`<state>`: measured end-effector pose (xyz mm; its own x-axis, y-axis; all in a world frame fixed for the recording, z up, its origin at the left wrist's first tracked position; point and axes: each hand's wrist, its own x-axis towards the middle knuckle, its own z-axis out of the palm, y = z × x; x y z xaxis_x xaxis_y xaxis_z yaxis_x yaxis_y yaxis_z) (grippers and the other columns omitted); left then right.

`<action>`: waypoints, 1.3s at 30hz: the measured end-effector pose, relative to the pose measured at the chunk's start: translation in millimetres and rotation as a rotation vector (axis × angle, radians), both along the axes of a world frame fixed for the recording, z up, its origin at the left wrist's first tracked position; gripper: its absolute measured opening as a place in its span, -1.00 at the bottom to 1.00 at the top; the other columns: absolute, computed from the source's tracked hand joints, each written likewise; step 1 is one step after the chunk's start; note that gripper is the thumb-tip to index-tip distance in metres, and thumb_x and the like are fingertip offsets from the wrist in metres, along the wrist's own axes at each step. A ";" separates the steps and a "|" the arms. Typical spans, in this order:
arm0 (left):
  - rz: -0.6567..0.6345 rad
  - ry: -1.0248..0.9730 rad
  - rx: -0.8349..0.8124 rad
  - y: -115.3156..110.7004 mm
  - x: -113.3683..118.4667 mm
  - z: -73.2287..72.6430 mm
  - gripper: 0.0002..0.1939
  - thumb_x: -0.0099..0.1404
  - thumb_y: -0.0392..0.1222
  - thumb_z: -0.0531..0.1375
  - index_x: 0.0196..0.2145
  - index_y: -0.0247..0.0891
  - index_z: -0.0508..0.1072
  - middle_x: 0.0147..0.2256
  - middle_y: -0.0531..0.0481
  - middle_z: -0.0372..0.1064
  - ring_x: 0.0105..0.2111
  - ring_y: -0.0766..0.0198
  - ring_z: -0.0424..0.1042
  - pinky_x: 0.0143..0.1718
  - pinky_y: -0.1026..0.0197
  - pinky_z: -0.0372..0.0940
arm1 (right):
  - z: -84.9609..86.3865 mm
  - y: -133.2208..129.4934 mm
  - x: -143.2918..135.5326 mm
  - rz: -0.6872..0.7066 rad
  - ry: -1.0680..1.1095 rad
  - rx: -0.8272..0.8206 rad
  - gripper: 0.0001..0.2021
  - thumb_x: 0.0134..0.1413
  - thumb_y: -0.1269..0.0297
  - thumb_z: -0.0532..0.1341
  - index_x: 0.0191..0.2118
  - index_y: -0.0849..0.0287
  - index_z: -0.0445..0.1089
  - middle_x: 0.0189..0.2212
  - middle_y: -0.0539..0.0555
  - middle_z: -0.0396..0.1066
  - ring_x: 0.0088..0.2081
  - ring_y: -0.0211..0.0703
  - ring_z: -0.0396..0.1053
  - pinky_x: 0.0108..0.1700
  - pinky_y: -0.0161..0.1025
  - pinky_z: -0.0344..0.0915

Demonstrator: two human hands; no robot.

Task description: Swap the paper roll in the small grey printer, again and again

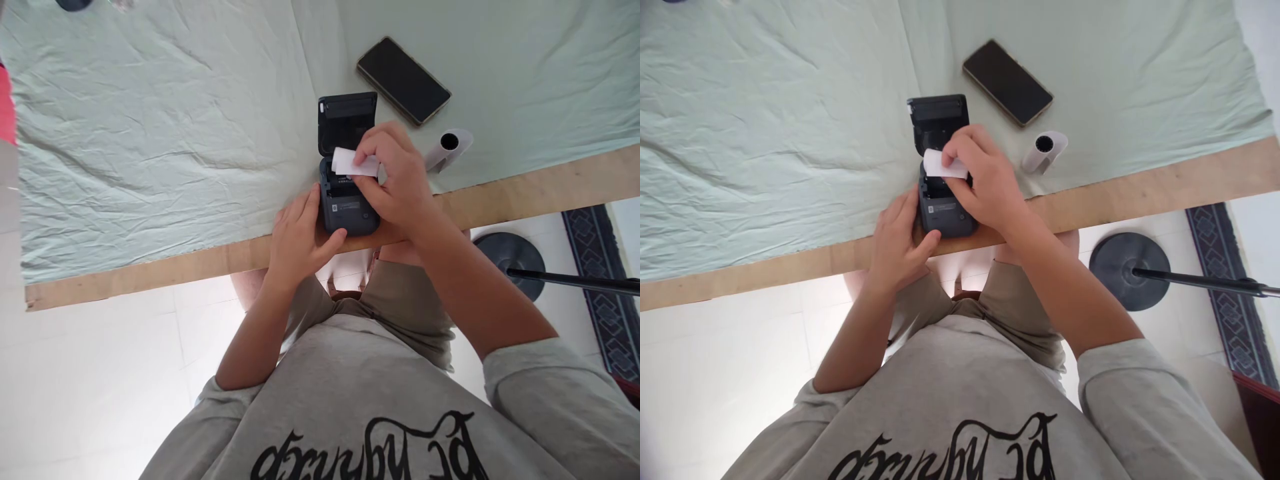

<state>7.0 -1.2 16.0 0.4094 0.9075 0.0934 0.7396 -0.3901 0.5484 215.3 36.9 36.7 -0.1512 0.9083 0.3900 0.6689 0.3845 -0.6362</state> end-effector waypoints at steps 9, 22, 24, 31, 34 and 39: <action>0.009 -0.015 -0.004 -0.5 -1.3 -1.7 -0.20 0.44 0.26 0.06 0.40 -0.36 0.16 0.27 -0.35 0.32 0.25 -0.18 0.33 0.23 -0.10 0.21 | -5.7 25.7 14.1 0.187 -0.087 -0.080 -0.88 0.04 0.33 0.27 -0.34 -0.04 0.32 -0.14 0.03 0.45 -0.09 -0.03 0.43 0.00 0.03 0.47; 0.026 -0.174 -0.061 2.3 -2.0 0.9 -0.32 0.56 0.23 -0.16 0.36 -0.31 0.23 0.30 -0.29 0.32 0.30 -0.07 0.33 0.27 -0.11 0.23 | -5.4 -22.4 7.5 0.136 0.069 0.027 -0.88 0.11 0.39 0.26 -0.33 -0.02 0.46 -0.20 0.00 0.53 -0.10 -0.04 0.52 0.00 0.05 0.49; 0.068 -0.241 -0.075 4.9 1.4 0.8 -0.32 0.57 0.24 -0.18 0.36 -0.27 0.24 0.31 -0.27 0.32 0.31 -0.04 0.33 0.29 -0.08 0.23 | -9.4 -29.0 8.3 0.113 0.079 0.020 -0.89 0.11 0.38 0.26 -0.32 -0.02 0.48 -0.15 0.02 0.52 -0.05 -0.01 0.51 0.06 0.08 0.48; 0.171 -0.096 -0.043 6.1 23.3 -3.8 -0.31 0.52 0.18 -0.03 0.38 -0.37 0.18 0.33 -0.35 0.27 0.31 -0.15 0.30 0.32 -0.16 0.13 | -25.9 -42.1 1.4 0.091 0.139 0.128 -0.87 0.14 0.40 0.25 -0.29 -0.03 0.46 -0.24 0.04 0.46 0.01 -0.02 0.49 0.28 0.16 0.39; 0.162 -0.061 -0.055 4.2 24.0 -3.5 -0.30 0.50 0.14 0.00 0.39 -0.42 0.16 0.35 -0.36 0.23 0.33 -0.17 0.28 0.30 -0.16 0.15 | -31.3 -46.5 -1.2 0.064 0.144 0.143 -0.88 0.12 0.37 0.26 -0.27 -0.04 0.48 -0.17 0.08 0.46 0.06 0.05 0.47 0.28 0.20 0.38; 0.155 -0.063 -0.050 4.1 22.0 -1.6 -0.29 0.47 0.13 0.05 0.39 -0.39 0.16 0.35 -0.34 0.24 0.31 -0.17 0.29 0.30 -0.15 0.14 | -32.1 -49.3 0.5 0.057 0.154 0.146 -0.90 0.14 0.31 0.26 -0.26 -0.04 0.51 -0.13 0.09 0.45 0.16 0.10 0.41 0.24 0.20 0.38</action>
<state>29.0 2.9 14.4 0.2594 0.9634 0.0679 0.7524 -0.2457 0.6111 215.8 -12.4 4.6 -0.1293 0.8323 0.5390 0.5421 0.5145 -0.6644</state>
